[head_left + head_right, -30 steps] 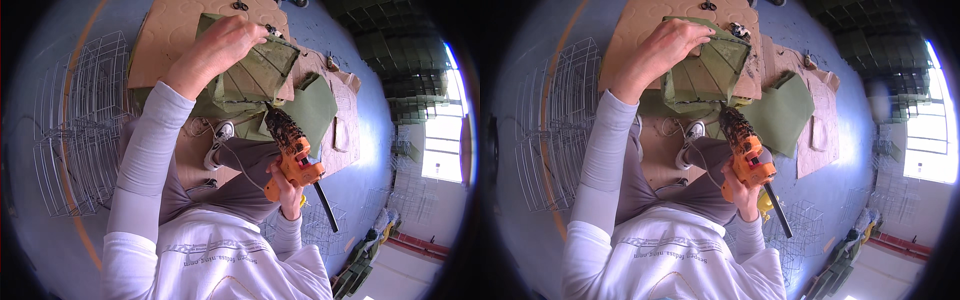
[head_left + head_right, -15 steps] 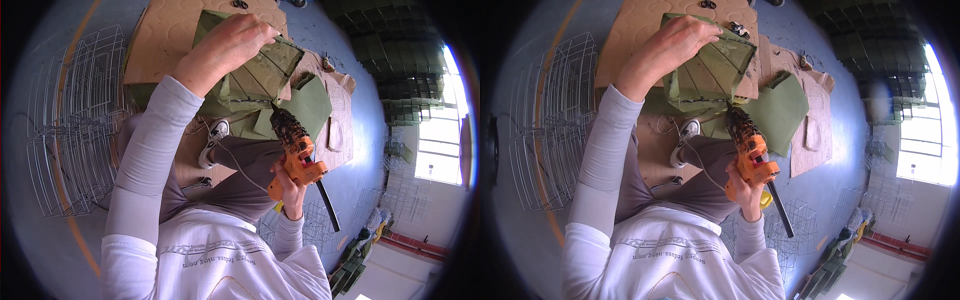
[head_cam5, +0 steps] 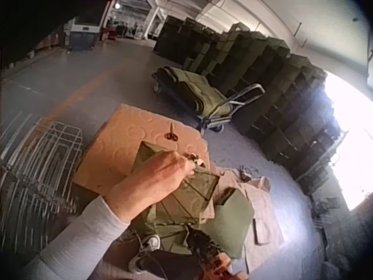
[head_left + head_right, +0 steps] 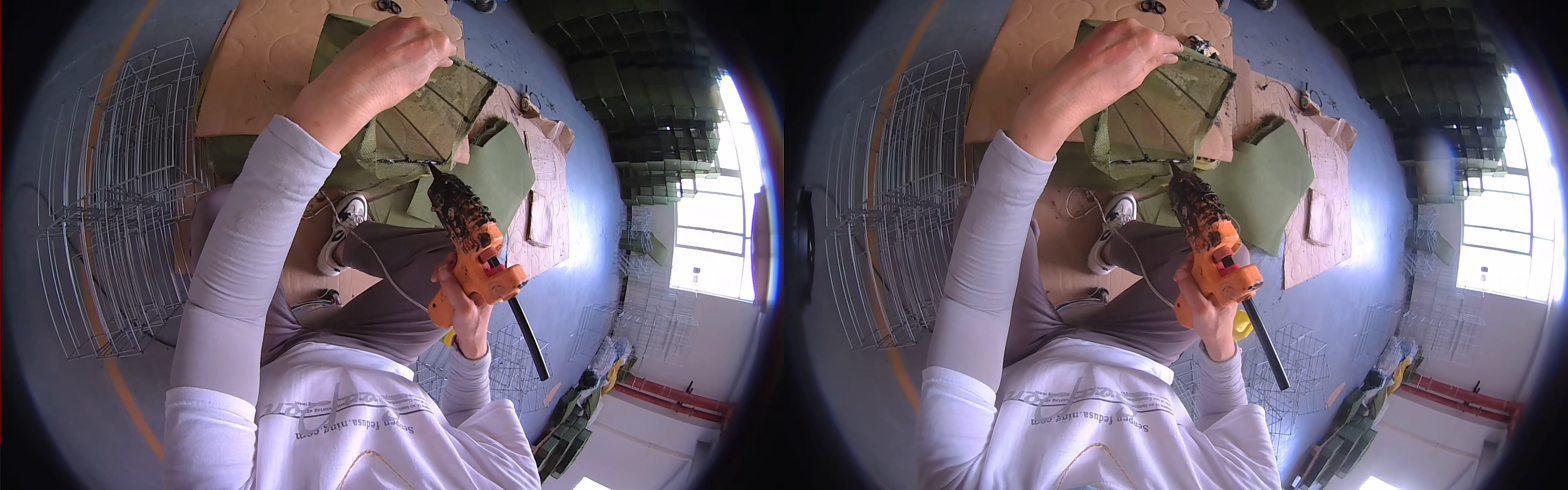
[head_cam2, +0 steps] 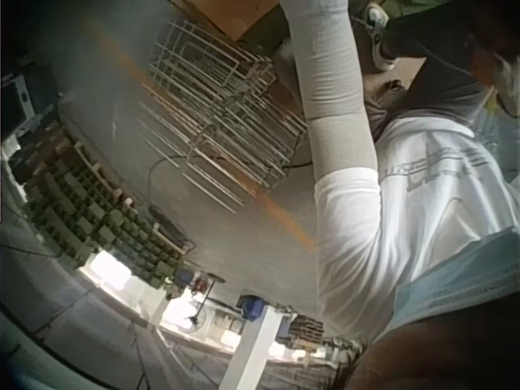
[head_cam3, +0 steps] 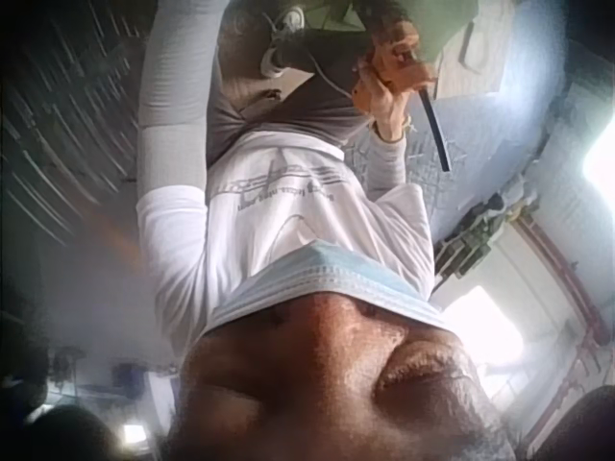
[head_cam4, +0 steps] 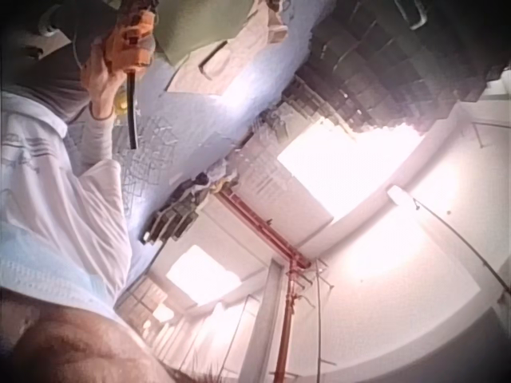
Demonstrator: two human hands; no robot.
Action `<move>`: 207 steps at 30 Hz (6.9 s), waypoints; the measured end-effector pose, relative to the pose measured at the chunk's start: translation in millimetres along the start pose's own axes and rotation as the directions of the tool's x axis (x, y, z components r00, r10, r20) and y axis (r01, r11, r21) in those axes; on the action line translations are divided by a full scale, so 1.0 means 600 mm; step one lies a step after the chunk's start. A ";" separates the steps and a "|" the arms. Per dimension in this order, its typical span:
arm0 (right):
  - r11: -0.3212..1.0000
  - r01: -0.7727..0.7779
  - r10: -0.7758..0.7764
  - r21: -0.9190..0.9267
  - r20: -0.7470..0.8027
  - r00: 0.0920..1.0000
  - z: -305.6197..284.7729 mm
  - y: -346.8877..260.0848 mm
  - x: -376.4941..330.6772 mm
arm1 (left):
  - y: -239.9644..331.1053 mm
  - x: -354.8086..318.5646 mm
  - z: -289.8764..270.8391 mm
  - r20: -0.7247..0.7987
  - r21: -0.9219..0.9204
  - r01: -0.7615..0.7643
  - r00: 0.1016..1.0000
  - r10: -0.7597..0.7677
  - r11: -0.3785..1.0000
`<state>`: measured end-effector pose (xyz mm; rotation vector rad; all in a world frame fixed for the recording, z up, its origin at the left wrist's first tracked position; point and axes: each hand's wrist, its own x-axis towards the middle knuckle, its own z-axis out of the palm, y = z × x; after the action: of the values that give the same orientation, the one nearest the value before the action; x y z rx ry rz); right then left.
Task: The user is assembling a green fabric container by gluing fabric panels onto a metal wire frame using a hot glue gun.
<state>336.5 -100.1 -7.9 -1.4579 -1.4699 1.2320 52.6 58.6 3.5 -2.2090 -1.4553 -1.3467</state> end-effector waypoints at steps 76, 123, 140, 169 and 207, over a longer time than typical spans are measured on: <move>0.680 0.422 -0.543 -0.599 -0.025 0.839 -0.026 0.032 0.054 | 0.040 0.030 0.038 -0.109 0.033 -0.015 0.994 0.018 0.999; 0.583 0.290 -0.541 -0.759 -0.097 0.835 -0.026 0.066 0.039 | 0.048 0.021 0.043 -0.179 0.016 -0.016 0.984 0.019 1.000; 0.606 0.325 -0.464 -0.726 0.010 0.886 -0.027 0.057 0.024 | 0.045 0.030 0.038 -0.081 0.062 0.015 0.997 -0.010 0.998; 0.671 0.356 -0.427 -0.650 0.053 0.902 -0.042 0.060 0.005 | 0.068 0.020 0.044 -0.093 0.026 -0.062 0.994 0.064 0.998; 0.857 0.220 -0.267 -0.466 -0.037 0.963 -0.037 0.052 -0.001 | 0.066 0.019 0.047 -0.091 0.071 -0.061 0.994 0.067 0.996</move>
<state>366.9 -100.4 -31.0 -1.5391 -1.8946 0.6679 102.4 62.0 8.4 -2.1023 -1.3653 -1.3397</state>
